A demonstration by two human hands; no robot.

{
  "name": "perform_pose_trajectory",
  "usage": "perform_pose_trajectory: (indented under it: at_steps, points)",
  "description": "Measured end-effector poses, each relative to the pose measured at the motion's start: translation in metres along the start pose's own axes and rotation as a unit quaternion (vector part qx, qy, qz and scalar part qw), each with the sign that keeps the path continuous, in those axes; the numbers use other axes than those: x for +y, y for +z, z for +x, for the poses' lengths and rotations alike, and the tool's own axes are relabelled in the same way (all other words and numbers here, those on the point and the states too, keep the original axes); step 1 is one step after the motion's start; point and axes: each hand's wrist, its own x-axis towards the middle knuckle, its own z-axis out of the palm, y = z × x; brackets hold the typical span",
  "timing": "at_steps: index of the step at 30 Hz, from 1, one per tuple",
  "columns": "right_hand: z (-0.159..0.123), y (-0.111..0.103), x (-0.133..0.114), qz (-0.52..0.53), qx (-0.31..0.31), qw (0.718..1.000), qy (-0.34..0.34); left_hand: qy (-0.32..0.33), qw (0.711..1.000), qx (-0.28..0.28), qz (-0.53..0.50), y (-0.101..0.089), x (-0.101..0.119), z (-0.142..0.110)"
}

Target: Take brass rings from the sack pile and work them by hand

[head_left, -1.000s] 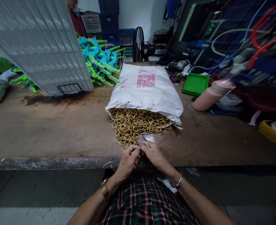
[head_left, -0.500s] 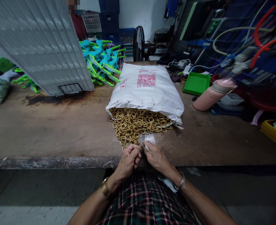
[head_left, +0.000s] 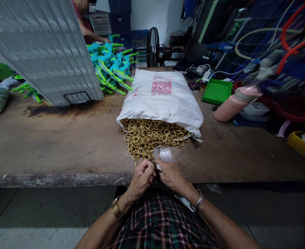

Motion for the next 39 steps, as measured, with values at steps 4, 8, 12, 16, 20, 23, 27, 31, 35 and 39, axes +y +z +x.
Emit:
perform_pose_trajectory:
  at_steps: [4,8,12,16,20,23,27,31,35,39]
  points:
    - [0.005,-0.003,0.001,-0.054,-0.003,0.998,0.030,-0.013,0.999,-0.041,-0.014,-0.004,0.004,-0.015]
    - [0.015,-0.002,0.004,-0.056,0.043,0.995,0.064,-0.044,0.989,-0.082,-0.112,-0.005,0.011,-0.025]
    - [0.022,0.006,0.001,-0.005,0.121,0.992,0.038,-0.085,0.972,-0.015,-0.220,-0.011,0.010,-0.022]
    - [0.026,0.013,-0.004,-0.010,0.125,0.992,0.013,-0.103,0.966,0.017,-0.238,-0.017,0.008,-0.018]
    - [0.028,0.012,-0.004,-0.023,0.117,0.993,0.027,-0.120,0.950,0.008,-0.288,-0.017,0.007,-0.017]
    - [0.028,0.009,-0.001,0.009,0.123,0.992,0.014,-0.147,0.930,0.002,-0.338,-0.017,0.007,-0.015]
    - [0.028,0.002,0.003,0.105,0.119,0.987,0.023,-0.158,0.915,0.009,-0.372,-0.016,0.010,-0.009]
    - [0.022,-0.005,0.003,0.223,0.103,0.968,0.051,-0.104,0.949,0.037,-0.296,-0.011,0.013,-0.001]
    - [0.013,-0.009,-0.001,0.263,0.091,0.960,0.038,-0.043,0.980,0.078,-0.181,-0.005,0.011,0.005]
    - [0.009,-0.010,-0.007,0.288,0.070,0.955,0.014,-0.033,0.995,0.076,-0.062,-0.003,0.010,0.006]
